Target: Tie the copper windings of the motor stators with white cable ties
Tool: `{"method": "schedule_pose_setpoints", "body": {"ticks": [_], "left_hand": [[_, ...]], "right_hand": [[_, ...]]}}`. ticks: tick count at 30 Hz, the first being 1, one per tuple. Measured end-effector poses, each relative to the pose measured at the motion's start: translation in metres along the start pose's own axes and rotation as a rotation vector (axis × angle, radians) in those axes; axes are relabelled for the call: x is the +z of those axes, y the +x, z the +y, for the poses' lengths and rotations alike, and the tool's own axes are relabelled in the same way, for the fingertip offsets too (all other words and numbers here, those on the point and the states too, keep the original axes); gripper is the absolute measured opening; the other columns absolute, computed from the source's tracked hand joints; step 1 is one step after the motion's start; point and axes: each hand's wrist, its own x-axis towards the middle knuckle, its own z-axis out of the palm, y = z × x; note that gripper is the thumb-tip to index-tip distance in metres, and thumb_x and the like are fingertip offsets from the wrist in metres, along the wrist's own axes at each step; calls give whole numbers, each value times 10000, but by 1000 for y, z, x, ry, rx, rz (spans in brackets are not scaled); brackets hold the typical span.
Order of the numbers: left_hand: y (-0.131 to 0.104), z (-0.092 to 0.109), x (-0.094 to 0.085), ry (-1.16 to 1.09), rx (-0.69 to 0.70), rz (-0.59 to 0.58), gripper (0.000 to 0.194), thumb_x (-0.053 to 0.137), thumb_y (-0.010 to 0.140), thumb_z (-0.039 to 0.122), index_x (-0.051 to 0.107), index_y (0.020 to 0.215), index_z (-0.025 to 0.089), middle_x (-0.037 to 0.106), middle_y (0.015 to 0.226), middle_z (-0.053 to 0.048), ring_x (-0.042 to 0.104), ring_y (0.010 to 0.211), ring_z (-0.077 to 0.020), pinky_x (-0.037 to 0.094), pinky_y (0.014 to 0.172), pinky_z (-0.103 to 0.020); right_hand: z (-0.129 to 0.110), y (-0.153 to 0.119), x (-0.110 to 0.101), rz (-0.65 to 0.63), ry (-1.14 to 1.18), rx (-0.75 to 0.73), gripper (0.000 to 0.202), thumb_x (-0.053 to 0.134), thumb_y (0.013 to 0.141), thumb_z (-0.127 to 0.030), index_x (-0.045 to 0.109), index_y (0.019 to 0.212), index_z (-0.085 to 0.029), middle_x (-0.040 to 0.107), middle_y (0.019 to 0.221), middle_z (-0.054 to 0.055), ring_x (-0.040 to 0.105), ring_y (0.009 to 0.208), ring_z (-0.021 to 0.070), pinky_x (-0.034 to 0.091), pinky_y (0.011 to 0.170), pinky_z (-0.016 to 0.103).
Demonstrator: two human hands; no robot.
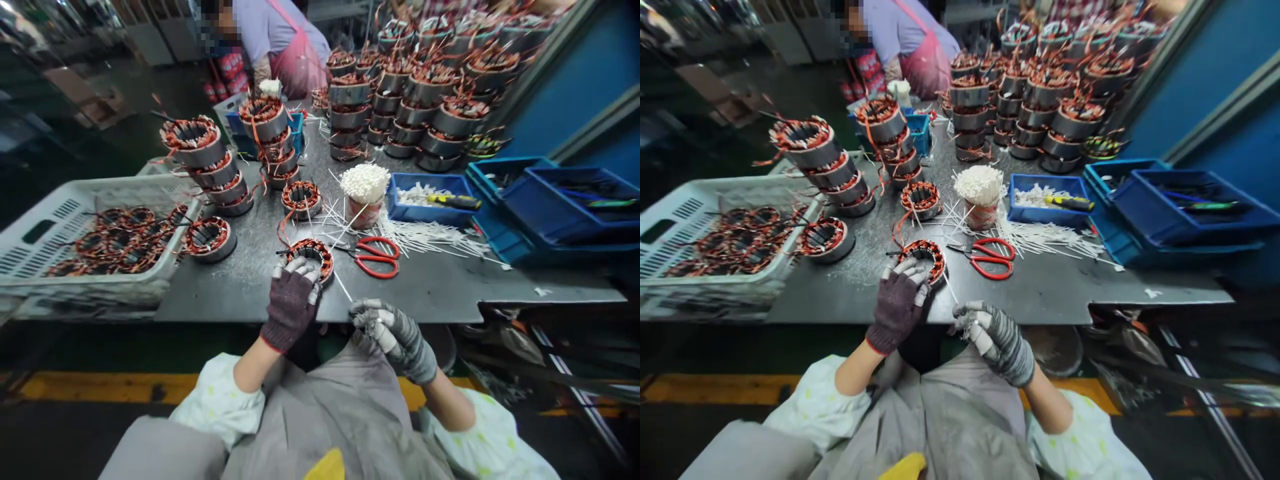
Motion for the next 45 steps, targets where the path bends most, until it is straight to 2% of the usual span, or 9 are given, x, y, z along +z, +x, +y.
{"method": "schedule_pose_setpoints", "body": {"ticks": [5,11,14,17,23,33,38,41,45], "left_hand": [[1,-2,-1,6,-39,-63,168,538,965,214,629,1103,183,732,1093,-87,628,1197,-267,378,1127,-513],[4,-1,-2,-19,-39,-47,156,533,963,226,632,1075,179,732,1076,-84,629,1177,-271,381,1115,-510],[6,-1,-4,-28,-54,-44,152,530,964,228,631,1068,180,733,1059,-81,633,1167,-269,385,1109,-503],[6,-1,-5,-46,-34,-27,149,545,960,224,633,1070,175,736,1049,-80,640,1149,-266,388,1102,-496],[5,-2,-3,-48,-64,-55,173,530,965,242,648,1081,192,740,1062,-73,637,1168,-261,359,1124,-499],[7,2,-6,2,-76,-15,160,540,951,216,641,1073,192,735,1024,-76,645,1146,-271,394,1095,-497],[7,0,-3,5,-40,35,146,568,946,211,615,1083,190,733,1026,-75,651,1122,-262,403,1098,-487],[5,-1,-2,-15,-45,16,179,558,948,213,594,1120,182,728,1050,-87,641,1141,-267,400,1105,-503],[2,-2,1,-21,-80,13,216,563,938,221,581,1149,177,720,1088,-106,636,1148,-279,405,1091,-517]], "right_hand": [[-3,-3,11,-12,1,45,259,435,1010,-217,693,1012,-229,746,1046,68,721,966,173,598,853,303],[5,29,22,-64,-87,-12,277,423,1009,-229,699,997,-208,753,1065,89,730,988,171,596,876,296],[6,38,25,2,-94,-47,273,421,1004,-230,692,987,-207,746,1084,95,731,967,173,597,847,300],[0,31,20,61,-86,-81,238,442,988,-211,676,948,-224,748,1010,70,726,909,168,592,824,302],[-9,8,12,30,-146,-73,238,437,989,-202,670,946,-223,747,946,65,724,894,170,601,808,297],[13,47,34,50,-87,-50,242,443,998,-216,684,981,-212,742,1067,80,728,957,166,592,862,286],[19,28,46,128,-61,-88,179,489,982,-239,660,1034,-233,718,1083,73,715,952,161,586,827,278],[21,22,52,229,-243,31,340,605,917,-394,621,1202,-210,675,1175,134,688,1012,234,584,840,359],[27,39,64,160,-587,159,223,514,965,-339,690,941,-205,708,888,106,663,812,227,533,772,351]]}}
